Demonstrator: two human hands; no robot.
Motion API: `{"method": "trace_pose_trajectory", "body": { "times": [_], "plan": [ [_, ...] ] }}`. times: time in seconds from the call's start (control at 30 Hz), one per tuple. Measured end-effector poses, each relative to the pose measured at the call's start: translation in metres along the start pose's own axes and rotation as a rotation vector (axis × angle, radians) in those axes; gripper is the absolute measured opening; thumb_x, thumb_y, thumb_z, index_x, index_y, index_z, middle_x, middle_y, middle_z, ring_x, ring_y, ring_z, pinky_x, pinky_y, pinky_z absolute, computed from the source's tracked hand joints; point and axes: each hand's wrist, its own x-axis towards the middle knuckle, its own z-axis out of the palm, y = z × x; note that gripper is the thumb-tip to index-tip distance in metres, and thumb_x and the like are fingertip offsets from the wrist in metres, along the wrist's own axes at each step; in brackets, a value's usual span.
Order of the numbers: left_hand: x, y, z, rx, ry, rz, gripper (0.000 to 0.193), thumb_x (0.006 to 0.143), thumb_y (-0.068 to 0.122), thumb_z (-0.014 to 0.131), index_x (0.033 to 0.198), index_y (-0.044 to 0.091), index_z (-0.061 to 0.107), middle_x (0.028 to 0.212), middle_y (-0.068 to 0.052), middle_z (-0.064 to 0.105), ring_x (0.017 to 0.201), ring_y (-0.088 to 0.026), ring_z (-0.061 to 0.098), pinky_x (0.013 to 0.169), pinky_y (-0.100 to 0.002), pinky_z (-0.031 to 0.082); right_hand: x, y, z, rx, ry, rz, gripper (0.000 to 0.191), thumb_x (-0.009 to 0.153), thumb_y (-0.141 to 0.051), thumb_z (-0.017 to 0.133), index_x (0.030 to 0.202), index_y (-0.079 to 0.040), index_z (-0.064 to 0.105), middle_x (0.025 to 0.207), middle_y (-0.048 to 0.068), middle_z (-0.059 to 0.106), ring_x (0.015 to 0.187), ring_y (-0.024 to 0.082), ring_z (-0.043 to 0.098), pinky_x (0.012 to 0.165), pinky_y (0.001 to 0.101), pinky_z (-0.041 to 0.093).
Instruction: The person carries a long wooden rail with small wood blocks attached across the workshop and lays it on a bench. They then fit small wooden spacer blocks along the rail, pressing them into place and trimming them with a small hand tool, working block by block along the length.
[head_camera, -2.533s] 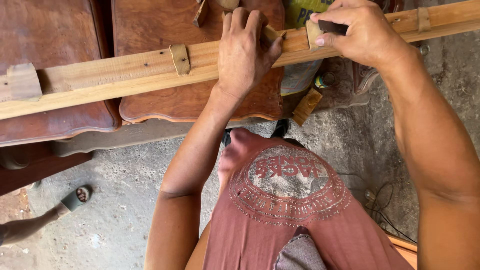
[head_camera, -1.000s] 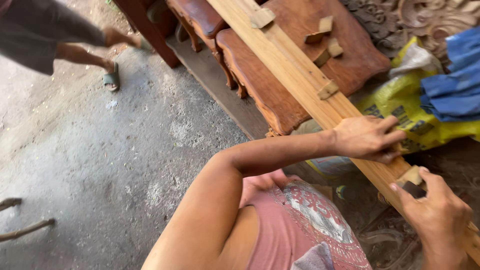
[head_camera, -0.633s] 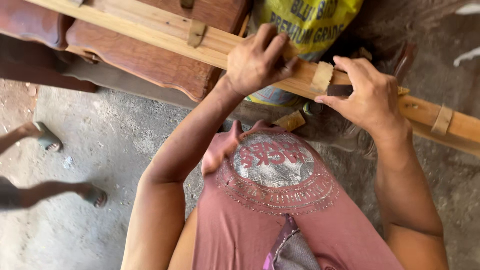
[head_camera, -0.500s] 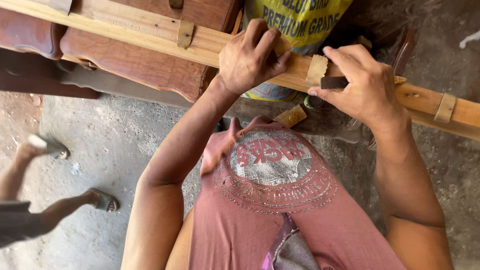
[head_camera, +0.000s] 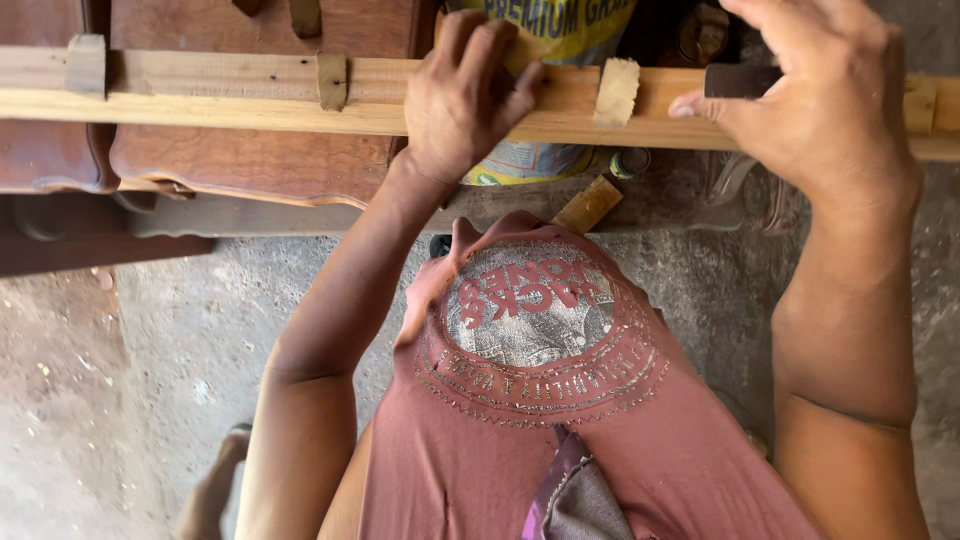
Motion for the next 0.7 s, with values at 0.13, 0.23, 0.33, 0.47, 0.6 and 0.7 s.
{"method": "trace_pose_trajectory", "body": {
  "times": [0.13,0.23,0.33,0.47,0.6,0.7],
  "plan": [
    [-0.001,0.001,-0.008,-0.194,-0.041,-0.066,0.034,0.102,0.025,0.082,0.122,0.008,0.061,0.115,-0.011,0.060,0.082,-0.023,0.072,0.069,-0.037,0.060,-0.012,-0.026,0.007,0.015,0.022,0.073,0.062,0.074,-0.023,0.100,0.125,0.000,0.071,0.118,0.015,0.070,0.105,0.030,0.071,0.091,0.0380,0.058],
    [-0.004,-0.003,-0.015,-0.276,-0.060,-0.051,0.032,0.104,0.022,0.081,0.123,0.008,0.060,0.115,-0.010,0.060,0.084,-0.022,0.073,0.073,-0.037,0.060,-0.014,-0.046,0.033,0.051,0.050,0.104,0.059,0.071,-0.019,0.101,0.121,0.001,0.075,0.110,0.017,0.071,0.097,0.031,0.071,0.083,0.0395,0.058],
    [-0.009,-0.009,-0.019,-0.266,-0.044,-0.018,0.033,0.104,0.024,0.082,0.124,0.009,0.060,0.114,-0.010,0.060,0.085,-0.026,0.070,0.074,-0.039,0.058,-0.013,-0.052,0.053,0.105,0.047,0.084,0.042,0.084,-0.007,0.092,0.122,0.001,0.074,0.116,0.015,0.071,0.103,0.027,0.072,0.090,0.0346,0.059],
    [-0.013,-0.018,-0.018,-0.281,-0.078,-0.030,0.037,0.103,0.030,0.082,0.125,0.009,0.060,0.109,-0.010,0.061,0.083,-0.026,0.069,0.073,-0.041,0.057,-0.008,-0.056,0.062,0.079,0.014,0.083,0.036,0.089,0.002,0.085,0.123,0.002,0.074,0.123,0.014,0.071,0.109,0.027,0.072,0.096,0.0322,0.059],
    [-0.016,-0.025,-0.017,-0.283,-0.039,0.017,0.043,0.102,0.031,0.081,0.131,0.008,0.057,0.116,-0.011,0.059,0.097,-0.031,0.067,0.082,-0.042,0.058,0.006,-0.073,0.059,0.017,-0.045,0.116,0.039,0.085,0.002,0.085,0.122,0.003,0.072,0.124,0.015,0.070,0.111,0.029,0.071,0.096,0.0337,0.058],
    [-0.017,-0.029,-0.020,-0.310,-0.036,0.007,0.046,0.101,0.032,0.080,0.131,0.007,0.055,0.121,-0.012,0.058,0.101,-0.031,0.067,0.085,-0.041,0.058,0.024,-0.087,0.050,-0.085,-0.105,0.088,0.044,0.078,-0.002,0.087,0.119,0.003,0.073,0.125,0.018,0.069,0.108,0.031,0.071,0.093,0.0362,0.058]
  ]
}}
